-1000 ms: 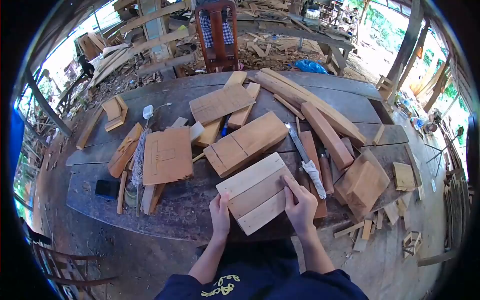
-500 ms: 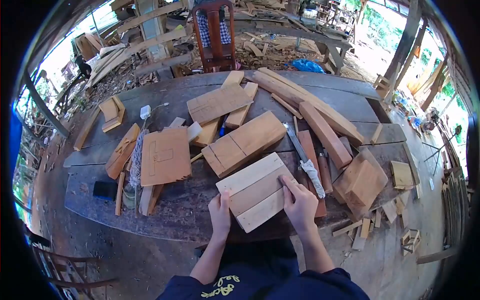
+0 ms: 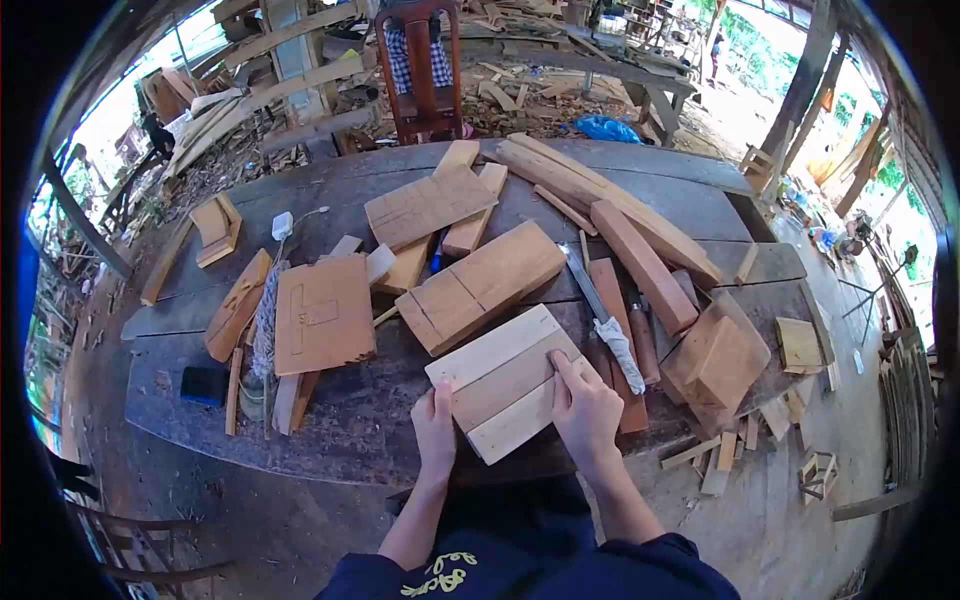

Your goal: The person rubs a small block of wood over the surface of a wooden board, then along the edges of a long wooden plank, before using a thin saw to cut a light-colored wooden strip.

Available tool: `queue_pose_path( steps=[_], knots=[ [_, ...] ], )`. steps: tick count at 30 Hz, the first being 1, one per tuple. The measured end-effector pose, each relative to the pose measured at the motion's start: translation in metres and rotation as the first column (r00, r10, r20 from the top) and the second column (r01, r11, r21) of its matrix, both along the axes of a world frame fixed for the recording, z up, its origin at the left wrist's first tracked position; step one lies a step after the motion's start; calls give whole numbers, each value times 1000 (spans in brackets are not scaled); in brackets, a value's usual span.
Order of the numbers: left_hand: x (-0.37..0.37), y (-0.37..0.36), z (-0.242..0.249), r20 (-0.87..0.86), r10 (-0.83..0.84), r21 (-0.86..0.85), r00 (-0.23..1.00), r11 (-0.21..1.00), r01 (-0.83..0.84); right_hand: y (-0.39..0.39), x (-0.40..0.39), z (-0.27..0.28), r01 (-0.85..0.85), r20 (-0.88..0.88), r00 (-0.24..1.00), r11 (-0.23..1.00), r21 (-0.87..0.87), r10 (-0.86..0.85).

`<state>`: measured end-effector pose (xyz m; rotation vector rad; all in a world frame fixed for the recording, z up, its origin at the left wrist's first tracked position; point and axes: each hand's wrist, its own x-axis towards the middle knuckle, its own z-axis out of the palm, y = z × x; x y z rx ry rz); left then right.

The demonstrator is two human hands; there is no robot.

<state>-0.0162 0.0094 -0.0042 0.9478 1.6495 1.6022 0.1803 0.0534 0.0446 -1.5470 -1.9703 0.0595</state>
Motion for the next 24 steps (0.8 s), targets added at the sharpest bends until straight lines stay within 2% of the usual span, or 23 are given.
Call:
queue_pose_path(
  steps=[4,6,7,9,11,14,16,20,24],
  knots=[
    [-1,0,0,12,0,-11,1000,1000,0,-2,-3,3,25,40,999,999,-33,-24],
    [-2,1,7,-100,39,-81,994,996,-47,-2,-3,2,24,37,999,999,-42,-22],
    [-7,2,9,-100,37,-79,994,996,-45,-1,-3,0,27,43,999,999,-34,-26],
    [-21,3,13,-261,-128,-350,957,936,30,-1,-3,-1,30,50,998,999,-26,-28],
    [-22,1,19,-264,-128,-345,956,938,31,-2,-4,0,41,57,998,998,-43,-39],
    [-23,-2,26,-360,-181,-350,915,936,48,-3,-5,1,38,60,998,998,-47,-35],
    [-25,-4,26,-450,-274,-473,850,881,34,-3,-6,0,39,57,998,997,-60,-36],
    [-27,-6,20,-464,-276,-458,842,888,40,-3,-5,-1,31,56,998,998,-59,-27],
    [-29,-7,16,-317,-266,-419,910,900,117,-3,-6,-3,38,41,999,997,-64,-35]
  ],
)
